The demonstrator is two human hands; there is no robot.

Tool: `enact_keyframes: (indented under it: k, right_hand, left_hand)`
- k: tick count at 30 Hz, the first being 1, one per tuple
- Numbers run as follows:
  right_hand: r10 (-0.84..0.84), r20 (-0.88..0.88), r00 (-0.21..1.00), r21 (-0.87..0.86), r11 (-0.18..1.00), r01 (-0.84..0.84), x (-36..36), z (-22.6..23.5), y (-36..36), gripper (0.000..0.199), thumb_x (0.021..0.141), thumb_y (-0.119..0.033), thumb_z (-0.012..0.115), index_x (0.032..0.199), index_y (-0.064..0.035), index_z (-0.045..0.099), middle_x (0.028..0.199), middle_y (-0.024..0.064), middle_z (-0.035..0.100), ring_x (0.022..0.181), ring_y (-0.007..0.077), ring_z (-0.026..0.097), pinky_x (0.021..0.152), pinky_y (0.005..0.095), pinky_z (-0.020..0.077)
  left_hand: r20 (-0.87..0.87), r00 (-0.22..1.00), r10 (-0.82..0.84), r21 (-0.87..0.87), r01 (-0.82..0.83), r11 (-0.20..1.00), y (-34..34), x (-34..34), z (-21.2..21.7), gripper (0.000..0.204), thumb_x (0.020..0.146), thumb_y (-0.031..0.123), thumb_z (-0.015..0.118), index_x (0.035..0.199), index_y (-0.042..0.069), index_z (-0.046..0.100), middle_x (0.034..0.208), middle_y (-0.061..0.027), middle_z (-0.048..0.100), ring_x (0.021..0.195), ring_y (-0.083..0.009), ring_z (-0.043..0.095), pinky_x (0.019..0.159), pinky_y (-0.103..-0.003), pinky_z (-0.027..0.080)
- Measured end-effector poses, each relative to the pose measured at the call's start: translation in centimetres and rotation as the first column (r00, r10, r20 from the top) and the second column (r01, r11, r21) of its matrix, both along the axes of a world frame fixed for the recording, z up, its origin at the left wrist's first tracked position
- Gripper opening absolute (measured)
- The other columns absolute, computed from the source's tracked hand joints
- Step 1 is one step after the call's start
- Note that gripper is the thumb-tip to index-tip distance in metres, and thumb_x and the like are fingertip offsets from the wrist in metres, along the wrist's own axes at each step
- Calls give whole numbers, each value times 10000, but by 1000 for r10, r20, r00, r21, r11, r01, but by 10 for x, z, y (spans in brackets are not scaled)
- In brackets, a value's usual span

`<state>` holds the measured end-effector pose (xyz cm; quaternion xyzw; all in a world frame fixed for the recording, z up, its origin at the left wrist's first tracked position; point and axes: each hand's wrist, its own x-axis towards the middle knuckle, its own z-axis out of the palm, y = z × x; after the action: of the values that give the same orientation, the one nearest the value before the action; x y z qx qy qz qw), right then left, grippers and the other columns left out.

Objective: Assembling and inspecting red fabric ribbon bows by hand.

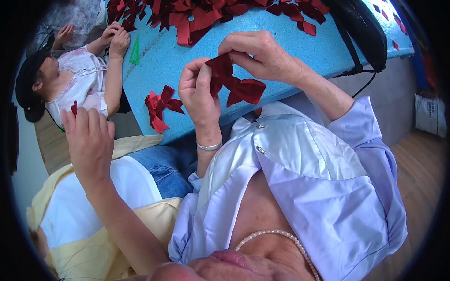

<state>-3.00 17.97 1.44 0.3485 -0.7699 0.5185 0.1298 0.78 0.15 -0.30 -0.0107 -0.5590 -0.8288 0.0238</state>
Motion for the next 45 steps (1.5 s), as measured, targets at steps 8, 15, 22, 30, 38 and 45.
enact_keyframes:
  k: [8,15,22,30,38,45]
  right_hand:
    - [-35,25,999,10,999,35,-3,1,-2,199,723,91,529,896,19,598,813,108,623,712,256,630,627,307,497]
    - [-60,16,998,19,998,59,-4,1,-4,197,724,95,535,895,16,593,790,102,612,686,254,623,604,313,485]
    - [-61,-148,987,-30,998,57,-15,2,-3,193,747,66,574,924,-9,590,747,117,604,632,272,602,560,324,479]
    - [-58,-90,994,102,993,67,-13,-8,-2,204,763,71,583,958,10,573,889,113,604,748,233,599,622,301,480]
    - [67,576,815,-50,998,-46,1,2,14,105,845,-30,629,927,5,574,844,44,605,816,117,595,707,266,483]
    - [133,751,647,-172,985,-2,18,-6,14,148,911,-147,577,895,-1,557,779,1,551,747,65,512,660,226,428]
  left_hand:
    - [36,988,-152,-15,153,988,10,9,6,217,832,23,695,1007,-6,568,944,-37,635,822,-64,590,722,-201,488]
    - [32,992,-121,-87,123,989,10,11,2,204,821,25,700,979,-7,575,893,-32,636,770,-53,573,682,-195,478]
    - [139,985,-105,-9,107,994,5,13,5,157,820,23,700,921,0,581,805,-16,616,664,-41,526,586,-190,437]
    - [187,959,-212,118,192,974,4,15,2,164,817,23,720,895,20,576,795,-19,614,626,-64,521,552,-201,420]
    - [163,986,-35,237,-5,971,3,8,-8,176,831,23,717,945,32,584,887,-35,637,759,-91,570,718,-230,471]
    - [214,971,-106,316,34,948,8,11,4,199,839,1,699,1003,21,589,994,-43,629,873,-105,580,809,-241,468]
